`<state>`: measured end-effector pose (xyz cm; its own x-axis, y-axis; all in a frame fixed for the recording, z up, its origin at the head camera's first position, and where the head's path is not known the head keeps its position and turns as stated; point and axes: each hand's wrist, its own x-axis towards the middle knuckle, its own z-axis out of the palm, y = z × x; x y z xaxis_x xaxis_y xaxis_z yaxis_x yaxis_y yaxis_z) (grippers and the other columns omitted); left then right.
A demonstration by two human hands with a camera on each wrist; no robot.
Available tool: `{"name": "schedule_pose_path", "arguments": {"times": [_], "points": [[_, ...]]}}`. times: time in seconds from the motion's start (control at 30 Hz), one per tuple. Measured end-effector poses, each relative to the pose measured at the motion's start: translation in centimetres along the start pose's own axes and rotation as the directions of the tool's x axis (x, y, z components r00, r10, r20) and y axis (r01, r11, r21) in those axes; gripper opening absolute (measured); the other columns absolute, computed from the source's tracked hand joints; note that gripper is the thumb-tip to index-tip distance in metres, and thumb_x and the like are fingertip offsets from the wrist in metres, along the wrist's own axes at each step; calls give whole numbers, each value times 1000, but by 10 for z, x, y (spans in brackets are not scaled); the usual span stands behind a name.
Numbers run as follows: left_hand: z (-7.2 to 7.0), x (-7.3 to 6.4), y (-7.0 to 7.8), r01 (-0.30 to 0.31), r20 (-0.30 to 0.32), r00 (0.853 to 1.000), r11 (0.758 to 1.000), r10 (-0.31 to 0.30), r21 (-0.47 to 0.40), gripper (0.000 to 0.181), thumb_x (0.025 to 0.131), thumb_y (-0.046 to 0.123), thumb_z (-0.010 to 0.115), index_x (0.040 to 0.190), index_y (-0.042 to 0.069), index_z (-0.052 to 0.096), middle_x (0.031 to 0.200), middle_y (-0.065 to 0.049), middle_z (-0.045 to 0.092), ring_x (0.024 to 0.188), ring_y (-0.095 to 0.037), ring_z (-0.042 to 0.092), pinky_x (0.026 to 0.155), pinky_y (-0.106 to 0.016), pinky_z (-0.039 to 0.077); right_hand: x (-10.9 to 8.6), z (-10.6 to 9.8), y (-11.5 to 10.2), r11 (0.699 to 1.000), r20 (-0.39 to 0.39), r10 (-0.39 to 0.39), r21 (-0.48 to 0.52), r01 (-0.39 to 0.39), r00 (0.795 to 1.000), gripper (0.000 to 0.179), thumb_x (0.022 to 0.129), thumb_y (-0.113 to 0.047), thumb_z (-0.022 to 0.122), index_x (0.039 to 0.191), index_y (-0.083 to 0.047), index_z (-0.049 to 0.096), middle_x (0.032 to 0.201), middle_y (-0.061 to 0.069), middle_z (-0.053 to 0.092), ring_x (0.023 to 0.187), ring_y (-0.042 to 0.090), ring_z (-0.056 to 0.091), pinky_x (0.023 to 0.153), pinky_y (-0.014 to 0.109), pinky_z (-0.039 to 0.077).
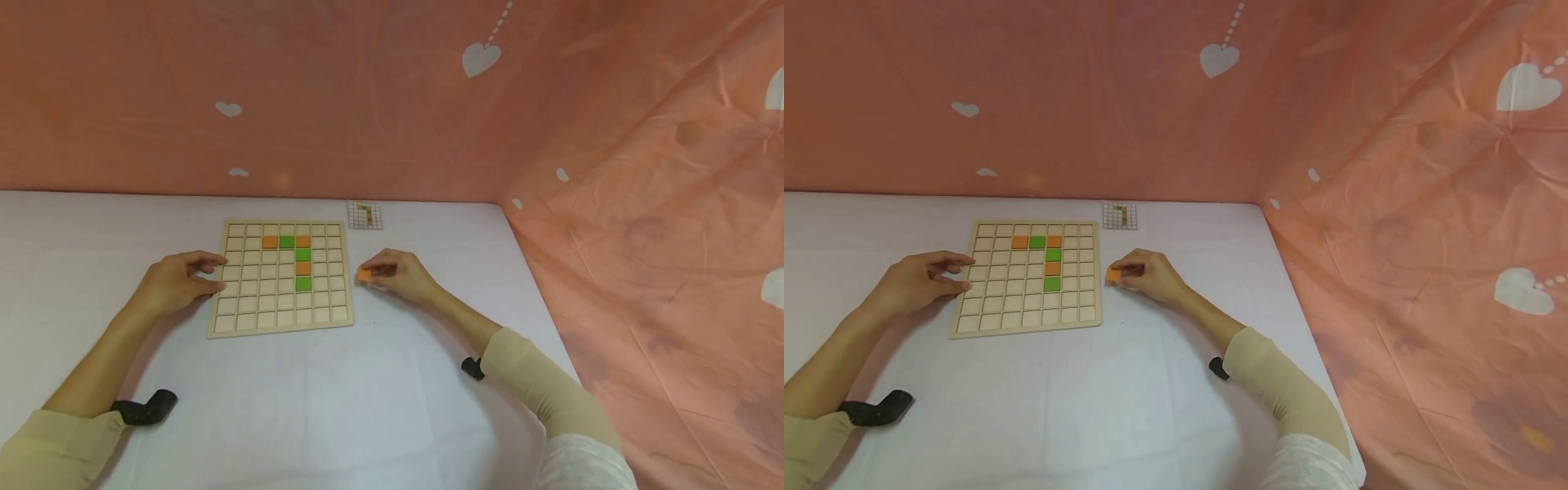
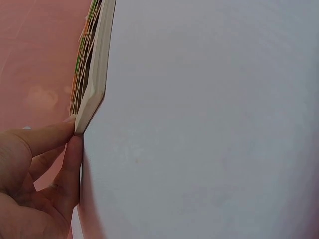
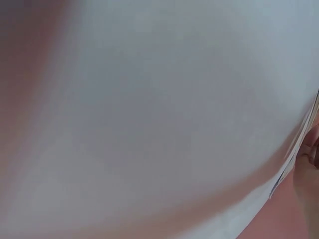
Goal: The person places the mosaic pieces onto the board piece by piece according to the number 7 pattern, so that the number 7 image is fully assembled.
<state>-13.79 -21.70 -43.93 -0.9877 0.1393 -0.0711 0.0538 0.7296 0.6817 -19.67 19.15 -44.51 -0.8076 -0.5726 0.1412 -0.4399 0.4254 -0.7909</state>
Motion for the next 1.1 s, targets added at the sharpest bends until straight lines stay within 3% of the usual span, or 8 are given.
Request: {"name": "schedule_pose_path", "arguments": {"times": [0.33,0.57,0.77,1.1], "points": [[-2,0,0,4,3,1000,1000,-4,-4,47,88,23,76,129,3,62,114,-25,64,100,-38,59,78,-44,41,10,19,-20,998,24,6,60,-7,1000,26,85,-3,77,110,-7,75,103,0,70,93,11,64,86,27,53],[-2,0,1,17,19,1000,1000,-17,-11,48,89,23,75,130,3,61,116,-25,63,101,-39,59,80,-48,42,16,34,-38,996,70,8,85,-14,997,25,85,-3,77,109,-8,75,101,-1,69,91,10,62,83,26,53],[-2,0,1,5,20,1000,1000,-4,-18,49,89,24,75,130,2,61,116,-26,63,101,-40,59,81,-50,42,19,46,-44,997,104,5,77,-13,995,24,85,-5,78,109,-8,75,102,-2,69,90,9,62,81,25,53],[-2,-2,2,21,5,1000,1000,-21,-9,48,88,22,76,129,2,62,114,-25,64,98,-37,59,77,-42,40,24,60,-49,998,157,-36,59,27,987,26,82,-9,82,108,-5,75,102,0,69,88,7,64,80,23,54]]}}
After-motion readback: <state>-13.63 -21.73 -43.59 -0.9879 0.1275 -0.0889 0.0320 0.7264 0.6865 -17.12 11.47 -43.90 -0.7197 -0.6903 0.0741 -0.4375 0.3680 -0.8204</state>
